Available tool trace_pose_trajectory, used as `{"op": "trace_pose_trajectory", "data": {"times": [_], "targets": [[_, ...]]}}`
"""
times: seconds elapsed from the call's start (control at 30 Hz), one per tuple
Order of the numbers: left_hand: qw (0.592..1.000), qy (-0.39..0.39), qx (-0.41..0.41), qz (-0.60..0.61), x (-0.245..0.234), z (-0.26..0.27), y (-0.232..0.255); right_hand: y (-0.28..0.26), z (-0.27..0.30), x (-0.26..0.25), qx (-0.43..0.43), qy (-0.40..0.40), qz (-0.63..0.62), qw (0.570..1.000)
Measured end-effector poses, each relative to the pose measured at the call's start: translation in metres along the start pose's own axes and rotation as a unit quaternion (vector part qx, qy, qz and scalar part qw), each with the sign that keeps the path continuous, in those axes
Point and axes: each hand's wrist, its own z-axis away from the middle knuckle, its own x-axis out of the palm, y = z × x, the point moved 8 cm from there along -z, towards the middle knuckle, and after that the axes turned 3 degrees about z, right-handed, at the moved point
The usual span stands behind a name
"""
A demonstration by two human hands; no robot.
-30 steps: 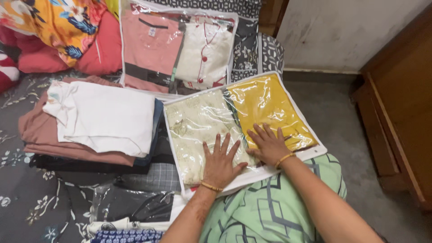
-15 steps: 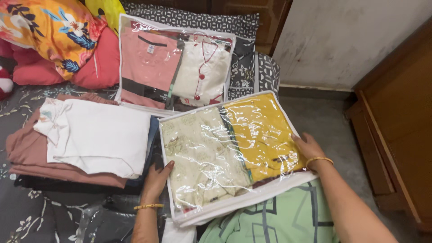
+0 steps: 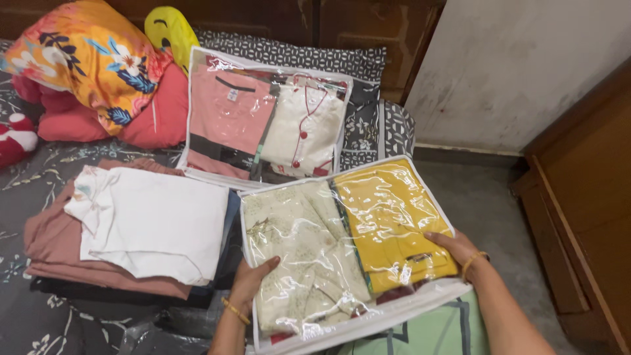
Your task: The person folds various garments and places them into clear vacuum-seal bags on a bed. They then carry the sealed bags to a wardrobe and stack them on a shelf. The person also folds and stacks additional clothes directly on the wardrobe shelf.
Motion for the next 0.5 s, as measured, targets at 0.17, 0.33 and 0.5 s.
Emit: {"op": "trace_pose_trajectory", "data": {"times": [0.17,0.33,0.5], "targets": [[0.988,-0.041,0.137,-0.062,0.032,0.015,0.039,-0.016,0.029,-0.002,-0.107,-0.005,-0.067,0.992],[0.966,-0.065,0.21,-0.136,0.059,0.007,0.107,-0.047,0.045,-0.007,-0.165,0.0,-0.129,0.978],[0.901,0.049,0.272,-0.335,0.067,-0.021,0.193,-0.078,0.004,-0.007,-0.183,0.037,-0.118,0.975]]}}
